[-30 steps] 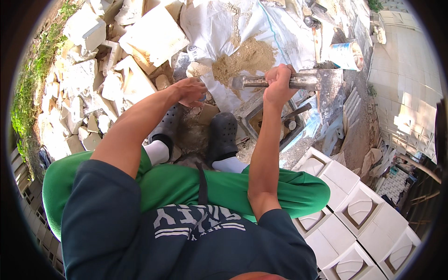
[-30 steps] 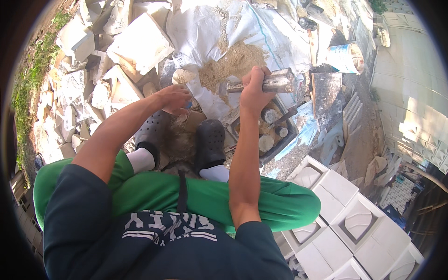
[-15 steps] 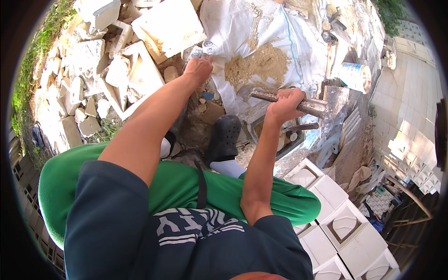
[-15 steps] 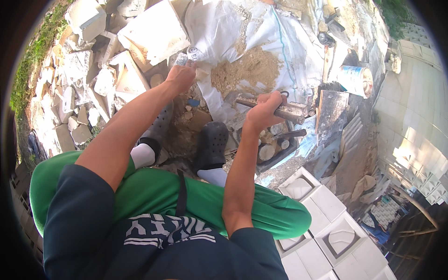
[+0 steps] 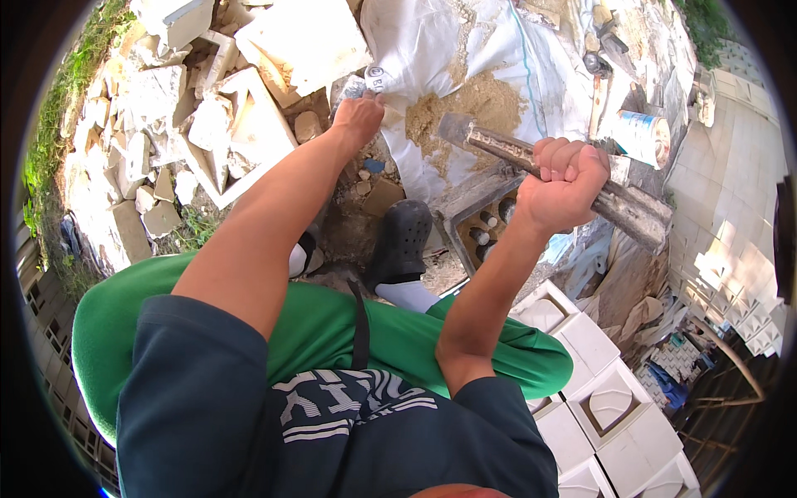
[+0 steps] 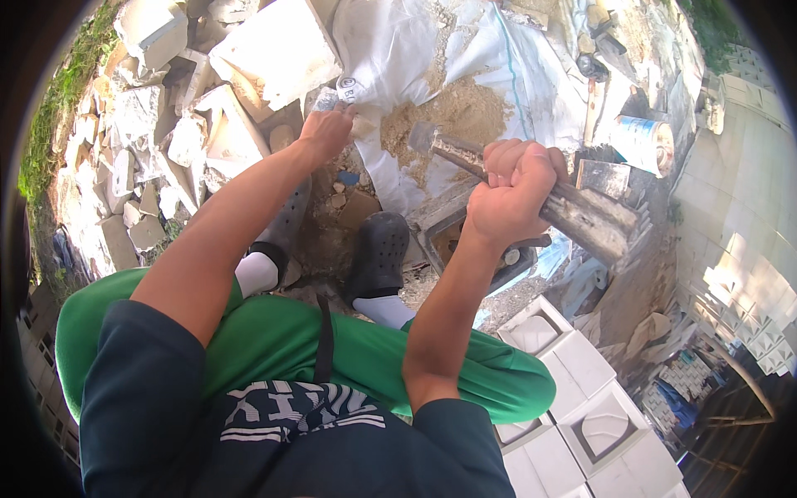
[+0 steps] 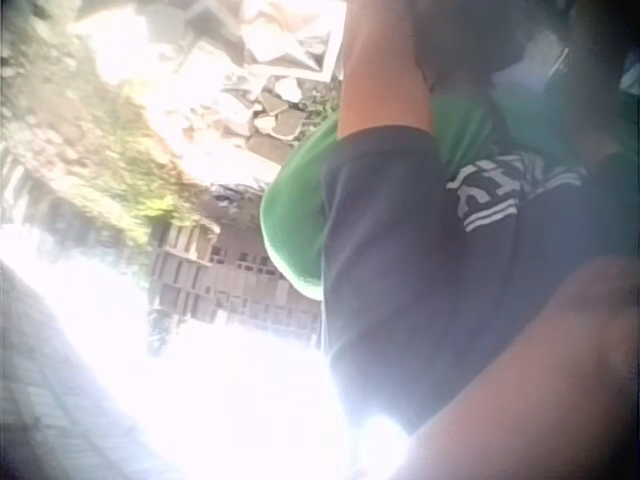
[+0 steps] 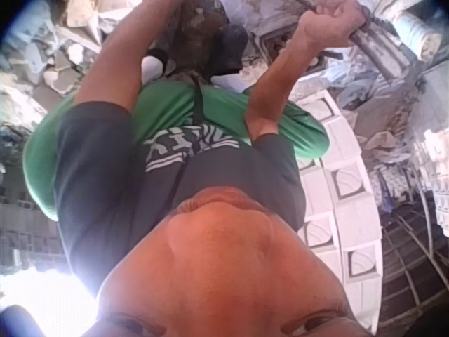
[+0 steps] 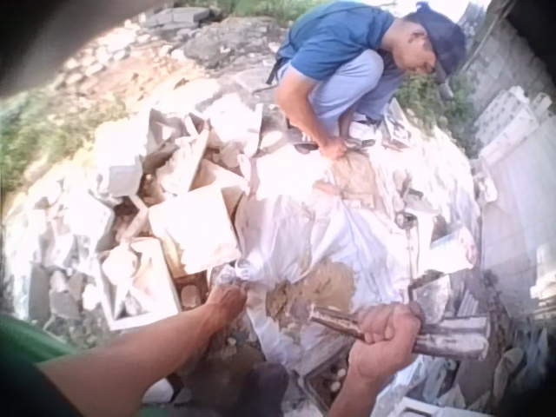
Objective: The person crushes stone pieces into powder on a sheet using a metal tool and then holds a metal mold containing cylindrical specimens.
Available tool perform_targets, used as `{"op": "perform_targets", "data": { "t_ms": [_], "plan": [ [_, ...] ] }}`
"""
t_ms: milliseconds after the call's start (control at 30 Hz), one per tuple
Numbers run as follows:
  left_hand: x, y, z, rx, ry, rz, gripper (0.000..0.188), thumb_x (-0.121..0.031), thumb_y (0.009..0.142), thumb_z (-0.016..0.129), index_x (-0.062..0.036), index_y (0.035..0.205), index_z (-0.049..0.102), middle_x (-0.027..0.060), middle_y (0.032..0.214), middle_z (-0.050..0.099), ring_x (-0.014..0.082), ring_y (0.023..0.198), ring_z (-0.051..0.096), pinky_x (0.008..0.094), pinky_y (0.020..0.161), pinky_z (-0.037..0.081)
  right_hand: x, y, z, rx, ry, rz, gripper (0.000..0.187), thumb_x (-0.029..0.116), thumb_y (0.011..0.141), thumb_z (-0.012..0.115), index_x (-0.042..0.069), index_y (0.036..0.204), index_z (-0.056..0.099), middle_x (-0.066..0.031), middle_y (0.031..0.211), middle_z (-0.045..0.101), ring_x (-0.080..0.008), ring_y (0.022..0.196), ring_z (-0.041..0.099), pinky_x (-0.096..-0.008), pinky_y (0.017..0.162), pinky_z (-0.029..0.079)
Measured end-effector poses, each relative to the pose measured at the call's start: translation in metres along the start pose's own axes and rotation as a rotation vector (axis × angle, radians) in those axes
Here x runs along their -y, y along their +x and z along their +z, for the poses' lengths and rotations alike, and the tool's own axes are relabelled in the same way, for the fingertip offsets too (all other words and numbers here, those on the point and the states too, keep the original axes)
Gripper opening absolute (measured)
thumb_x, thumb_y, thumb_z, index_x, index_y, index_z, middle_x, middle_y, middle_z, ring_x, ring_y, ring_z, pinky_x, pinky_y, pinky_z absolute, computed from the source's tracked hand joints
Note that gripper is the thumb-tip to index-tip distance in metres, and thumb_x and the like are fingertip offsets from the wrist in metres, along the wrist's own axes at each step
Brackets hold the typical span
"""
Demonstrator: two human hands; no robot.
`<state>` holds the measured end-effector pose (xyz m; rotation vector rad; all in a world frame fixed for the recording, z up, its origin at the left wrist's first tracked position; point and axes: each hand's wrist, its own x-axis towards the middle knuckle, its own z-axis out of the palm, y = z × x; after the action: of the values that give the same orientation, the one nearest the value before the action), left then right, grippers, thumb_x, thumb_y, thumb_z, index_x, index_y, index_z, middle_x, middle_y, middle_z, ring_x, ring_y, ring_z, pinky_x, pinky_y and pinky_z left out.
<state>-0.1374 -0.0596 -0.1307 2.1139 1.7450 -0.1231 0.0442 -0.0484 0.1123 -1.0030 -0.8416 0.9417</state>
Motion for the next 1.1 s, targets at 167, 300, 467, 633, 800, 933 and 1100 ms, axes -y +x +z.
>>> {"op": "perform_targets", "data": {
  "t_ms": [167, 300, 467, 633, 800, 933, 1100],
  "plan": [
    [-0.009, 0.009, -0.007, 0.129, -0.009, 0.014, 0.057, -0.026, 0.079, 0.066, -0.0010, 0.126, 0.044, 0.0181, 0.111, 0.058, 0.0292, 0.088, 0.064, 0.0396, 0.073, 0.051, -0.101, -0.003, -0.036, 0.106, -0.244, 0.047, 0.029, 0.006, 0.081, 0.044, 0.009, 0.055, 0.033, 0.0001, 0.045, 0.030, -0.0108, 0.041, 0.026, -0.0281, 0.044, 0.026],
    [-0.001, 0.001, 0.002, 0.114, 0.013, -0.011, 0.058, -0.028, 0.079, 0.066, -0.0020, 0.126, 0.044, 0.0181, 0.113, 0.057, 0.0291, 0.089, 0.064, 0.0404, 0.073, 0.051, -0.078, 0.009, -0.023, 0.252, -0.121, 0.152, 0.030, 0.005, 0.082, 0.044, 0.008, 0.055, 0.033, -0.0002, 0.046, 0.030, -0.0111, 0.041, 0.026, -0.0287, 0.044, 0.026],
    [0.001, -0.001, -0.004, 0.077, 0.015, 0.000, 0.059, -0.029, 0.079, 0.066, -0.0028, 0.127, 0.044, 0.0182, 0.114, 0.056, 0.0288, 0.090, 0.064, 0.0403, 0.073, 0.051, -0.018, 0.003, -0.013, 0.322, 0.028, 0.149, 0.026, 0.005, 0.080, 0.049, 0.008, 0.057, 0.038, 0.0006, 0.051, 0.040, -0.0069, 0.049, 0.034, -0.0246, 0.049, 0.030],
    [-0.004, 0.012, -0.007, 0.176, -0.008, -0.015, 0.060, -0.029, 0.079, 0.066, -0.0028, 0.128, 0.043, 0.0182, 0.114, 0.056, 0.0286, 0.091, 0.064, 0.0400, 0.073, 0.051, -0.094, -0.004, -0.034, 0.191, -0.143, 0.126, 0.027, 0.004, 0.080, 0.046, 0.008, 0.056, 0.036, 0.0000, 0.048, 0.035, -0.0090, 0.045, 0.031, -0.0267, 0.046, 0.028],
    [-0.003, 0.005, -0.003, 0.134, -0.010, 0.011, 0.062, -0.030, 0.079, 0.067, -0.0015, 0.128, 0.042, 0.0184, 0.115, 0.057, 0.0291, 0.090, 0.064, 0.0391, 0.073, 0.051, -0.051, 0.006, -0.018, 0.108, -0.108, 0.097, 0.030, 0.004, 0.081, 0.043, 0.009, 0.055, 0.029, -0.0003, 0.044, 0.028, -0.0108, 0.040, 0.023, -0.0286, 0.043, 0.025],
    [0.003, 0.004, -0.011, 0.172, 0.037, -0.003, 0.061, -0.031, 0.079, 0.067, -0.0008, 0.126, 0.043, 0.0184, 0.114, 0.057, 0.0291, 0.089, 0.064, 0.0390, 0.073, 0.051, -0.017, -0.001, -0.006, 0.171, -0.048, 0.092, 0.028, 0.005, 0.081, 0.047, 0.008, 0.055, 0.035, 0.0010, 0.049, 0.038, -0.0082, 0.046, 0.034, -0.0253, 0.046, 0.027],
    [-0.007, 0.011, -0.014, 0.169, 0.012, 0.034, 0.059, -0.031, 0.079, 0.067, -0.0003, 0.124, 0.044, 0.0175, 0.110, 0.059, 0.0292, 0.088, 0.064, 0.0395, 0.074, 0.051, -0.089, -0.011, -0.026, 0.085, -0.131, 0.171, 0.027, 0.006, 0.082, 0.048, 0.008, 0.057, 0.038, 0.0015, 0.051, 0.040, -0.0070, 0.047, 0.034, -0.0240, 0.047, 0.028]
  ]
}}
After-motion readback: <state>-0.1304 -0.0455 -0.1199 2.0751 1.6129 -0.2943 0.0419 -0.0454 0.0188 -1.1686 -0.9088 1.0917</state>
